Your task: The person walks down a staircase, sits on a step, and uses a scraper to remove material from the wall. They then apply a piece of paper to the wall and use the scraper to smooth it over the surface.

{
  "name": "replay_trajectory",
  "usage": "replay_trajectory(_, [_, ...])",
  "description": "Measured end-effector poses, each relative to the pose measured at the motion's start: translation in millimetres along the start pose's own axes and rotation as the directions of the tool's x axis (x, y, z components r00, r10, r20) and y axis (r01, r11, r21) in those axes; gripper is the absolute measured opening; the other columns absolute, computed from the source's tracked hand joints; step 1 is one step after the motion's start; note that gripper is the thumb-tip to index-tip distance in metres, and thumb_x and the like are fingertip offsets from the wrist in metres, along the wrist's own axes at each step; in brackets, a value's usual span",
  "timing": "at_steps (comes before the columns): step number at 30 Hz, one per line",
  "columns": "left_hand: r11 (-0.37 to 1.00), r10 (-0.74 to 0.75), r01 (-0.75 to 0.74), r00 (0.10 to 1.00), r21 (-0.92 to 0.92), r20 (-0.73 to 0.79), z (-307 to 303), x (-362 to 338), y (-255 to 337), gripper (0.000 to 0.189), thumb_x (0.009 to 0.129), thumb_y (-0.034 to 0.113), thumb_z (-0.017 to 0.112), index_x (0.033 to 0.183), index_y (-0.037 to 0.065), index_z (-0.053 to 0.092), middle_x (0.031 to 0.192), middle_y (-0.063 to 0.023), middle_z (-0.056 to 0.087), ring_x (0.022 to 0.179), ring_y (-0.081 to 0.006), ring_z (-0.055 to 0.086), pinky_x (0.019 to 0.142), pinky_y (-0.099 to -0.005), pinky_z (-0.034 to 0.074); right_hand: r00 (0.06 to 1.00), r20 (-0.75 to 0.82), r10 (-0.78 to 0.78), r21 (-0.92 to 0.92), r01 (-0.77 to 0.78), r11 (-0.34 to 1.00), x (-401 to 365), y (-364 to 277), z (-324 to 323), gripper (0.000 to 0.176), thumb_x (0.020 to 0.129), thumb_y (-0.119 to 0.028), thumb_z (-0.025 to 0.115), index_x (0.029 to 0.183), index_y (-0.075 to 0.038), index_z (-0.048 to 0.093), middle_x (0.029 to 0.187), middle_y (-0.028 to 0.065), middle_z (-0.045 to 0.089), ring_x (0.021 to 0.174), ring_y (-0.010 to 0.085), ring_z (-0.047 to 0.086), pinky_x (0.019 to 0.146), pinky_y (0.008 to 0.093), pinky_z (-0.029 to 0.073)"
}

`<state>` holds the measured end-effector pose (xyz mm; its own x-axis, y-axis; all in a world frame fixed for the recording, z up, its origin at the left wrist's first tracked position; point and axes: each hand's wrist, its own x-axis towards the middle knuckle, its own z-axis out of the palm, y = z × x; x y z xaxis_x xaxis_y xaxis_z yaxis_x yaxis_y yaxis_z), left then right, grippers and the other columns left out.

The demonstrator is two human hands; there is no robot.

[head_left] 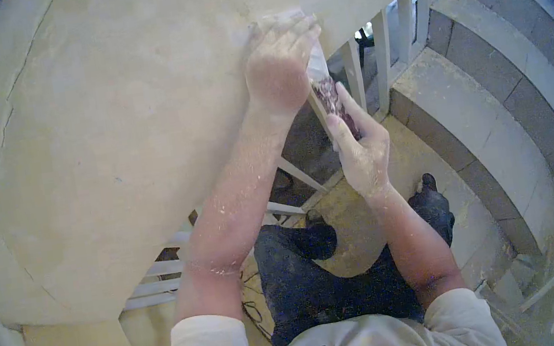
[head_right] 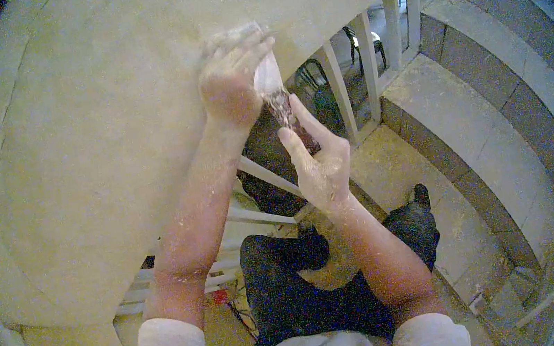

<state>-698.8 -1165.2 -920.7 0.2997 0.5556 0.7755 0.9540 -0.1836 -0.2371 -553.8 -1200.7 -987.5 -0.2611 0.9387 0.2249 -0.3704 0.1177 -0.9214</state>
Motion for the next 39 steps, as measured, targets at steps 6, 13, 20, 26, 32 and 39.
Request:
replay_trajectory(6, [1.0, 0.007, -0.006, 0.999, 0.022, -0.033, 0, -13, -7, 0.026, 0.072, 0.006, 0.058, 0.095, 0.009, 0.07, 0.107, -0.0061, 0.068, 0.107, -0.0224, 0.06, 0.094, -0.0373, 0.044, 0.999, 0.045, -0.017, -0.117, 0.023, 0.993, -5, 9, 1, 0.044, 0.086, -0.007, 0.061, 0.127, 0.005, 0.051, 0.102, 0.0107, 0.067, 0.084, 0.0099, 0.056, 0.077, 0.0251, 0.047])
replay_trajectory(13, [1.0, -0.005, 0.003, 0.991, -0.015, -0.137, -14, 0, -4, 0.025, 0.071, 0.005, 0.06, 0.093, 0.011, 0.07, 0.102, -0.003, 0.068, 0.105, -0.0197, 0.06, 0.093, -0.0377, 0.044, 0.991, 0.098, -0.092, -0.105, 0.103, 0.989, 1, -7, -1, 0.044, 0.085, -0.007, 0.062, 0.125, 0.007, 0.051, 0.106, 0.0135, 0.067, 0.094, 0.0079, 0.057, 0.082, 0.0247, 0.046])
replay_trajectory(20, [0.994, -0.04, 0.054, 0.989, 0.09, -0.144, -12, 13, -4, 0.022, 0.072, 0.007, 0.061, 0.091, 0.011, 0.07, 0.102, -0.0019, 0.069, 0.104, -0.0189, 0.061, 0.093, -0.0358, 0.044, 0.983, 0.075, -0.167, -0.226, 0.18, 0.957, 5, -20, 1, 0.046, 0.085, -0.008, 0.063, 0.126, 0.005, 0.051, 0.101, 0.0108, 0.068, 0.082, 0.0096, 0.057, 0.078, 0.0247, 0.047])
replay_trajectory(26, [1.0, 0.017, -0.016, 0.992, 0.011, -0.124, -16, 25, -8, 0.021, 0.072, 0.008, 0.06, 0.091, 0.009, 0.069, 0.104, -0.0032, 0.068, 0.105, -0.0197, 0.06, 0.095, -0.0367, 0.042, 0.995, 0.039, -0.094, -0.088, 0.097, 0.991, 8, -25, 5, 0.044, 0.087, -0.007, 0.062, 0.127, 0.004, 0.051, 0.099, 0.0049, 0.065, 0.078, 0.0065, 0.052, 0.073, 0.0221, 0.045])
replay_trajectory(32, [0.999, 0.034, -0.034, 0.994, -0.003, -0.101, -19, 34, -13, 0.024, 0.072, 0.008, 0.06, 0.094, 0.009, 0.07, 0.105, -0.0042, 0.068, 0.105, -0.0207, 0.06, 0.096, -0.0372, 0.042, 0.992, 0.042, -0.121, -0.191, 0.127, 0.973, 8, -29, 4, 0.044, 0.088, -0.01, 0.061, 0.128, 0.005, 0.05, 0.097, 0.0012, 0.064, 0.073, 0.0049, 0.048, 0.066, 0.02, 0.043])
replay_trajectory(39, [1.0, -0.013, 0.012, 0.997, -0.015, -0.078, -28, 28, -7, 0.024, 0.072, 0.008, 0.06, 0.094, 0.011, 0.07, 0.106, -0.0039, 0.068, 0.106, -0.0191, 0.06, 0.098, -0.038, 0.041, 0.997, 0.07, -0.015, -0.099, 0.022, 0.995, 6, -38, -2, 0.043, 0.086, -0.008, 0.062, 0.127, 0.002, 0.052, 0.095, 0.0026, 0.066, 0.075, 0.0048, 0.051, 0.068, 0.0199, 0.044])
